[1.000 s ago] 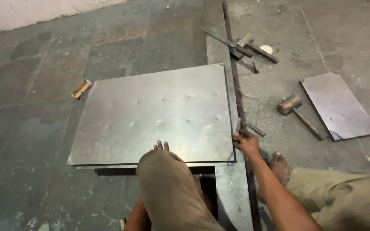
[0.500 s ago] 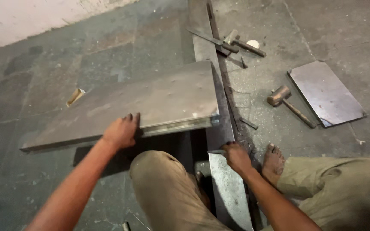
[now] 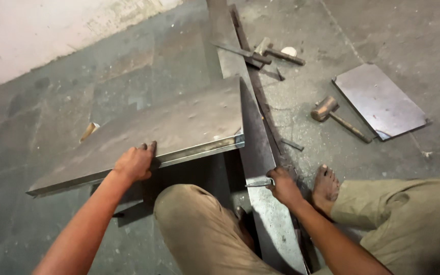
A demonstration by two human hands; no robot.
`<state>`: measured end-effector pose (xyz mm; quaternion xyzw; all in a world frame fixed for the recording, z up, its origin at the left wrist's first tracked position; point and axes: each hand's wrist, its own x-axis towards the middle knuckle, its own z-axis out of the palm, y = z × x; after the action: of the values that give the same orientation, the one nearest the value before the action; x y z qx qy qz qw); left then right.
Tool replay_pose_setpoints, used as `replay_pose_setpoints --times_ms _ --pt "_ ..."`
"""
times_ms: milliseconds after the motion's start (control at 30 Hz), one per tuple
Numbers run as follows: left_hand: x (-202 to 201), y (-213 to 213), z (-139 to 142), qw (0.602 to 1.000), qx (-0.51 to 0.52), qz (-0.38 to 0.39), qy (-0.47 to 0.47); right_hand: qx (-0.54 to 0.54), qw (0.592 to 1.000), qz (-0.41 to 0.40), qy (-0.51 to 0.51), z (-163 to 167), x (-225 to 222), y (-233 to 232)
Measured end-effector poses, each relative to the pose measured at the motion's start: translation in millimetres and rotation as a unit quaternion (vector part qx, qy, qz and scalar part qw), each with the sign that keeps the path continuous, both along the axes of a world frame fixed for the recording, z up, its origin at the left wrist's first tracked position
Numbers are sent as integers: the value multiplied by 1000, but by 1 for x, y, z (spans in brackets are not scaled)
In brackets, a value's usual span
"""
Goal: The person files the edges of a metal plate and uses a mallet to adjust the shape of the plate while working on the floor.
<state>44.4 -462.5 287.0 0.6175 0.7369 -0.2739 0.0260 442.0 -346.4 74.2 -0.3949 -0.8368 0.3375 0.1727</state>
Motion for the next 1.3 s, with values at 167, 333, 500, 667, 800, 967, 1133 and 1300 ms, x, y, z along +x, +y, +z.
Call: replay_pose_setpoints --times_ms 167,333,500,667,800,967,1133,1300 --pt "19 -24 -50 999 51 5 1 -30 999 13 11 -13 3 6" --pt "86 -49 -132 983 170 62 -15 -25 998 4 62 -27 12 7" --pt "145 -58 -173 942 313 110 53 -39 996 -28 72 -36 15 4" --pt "151 -59 -173 954 274 91 84 -75 995 -44 55 -39 12 3" --pt "147 -62 -183 932 352 70 43 -85 994 -22 63 -43 8 12" --pt "125 -58 -204 948 311 64 -23 -223 974 6 31 -51 20 44" --pt "61 -38 -221 966 224 35 -121 -154 946 -282 44 -69 33 101" --pt "28 0 -264 910 335 139 -201 -80 956 -276 -63 -102 13 166"
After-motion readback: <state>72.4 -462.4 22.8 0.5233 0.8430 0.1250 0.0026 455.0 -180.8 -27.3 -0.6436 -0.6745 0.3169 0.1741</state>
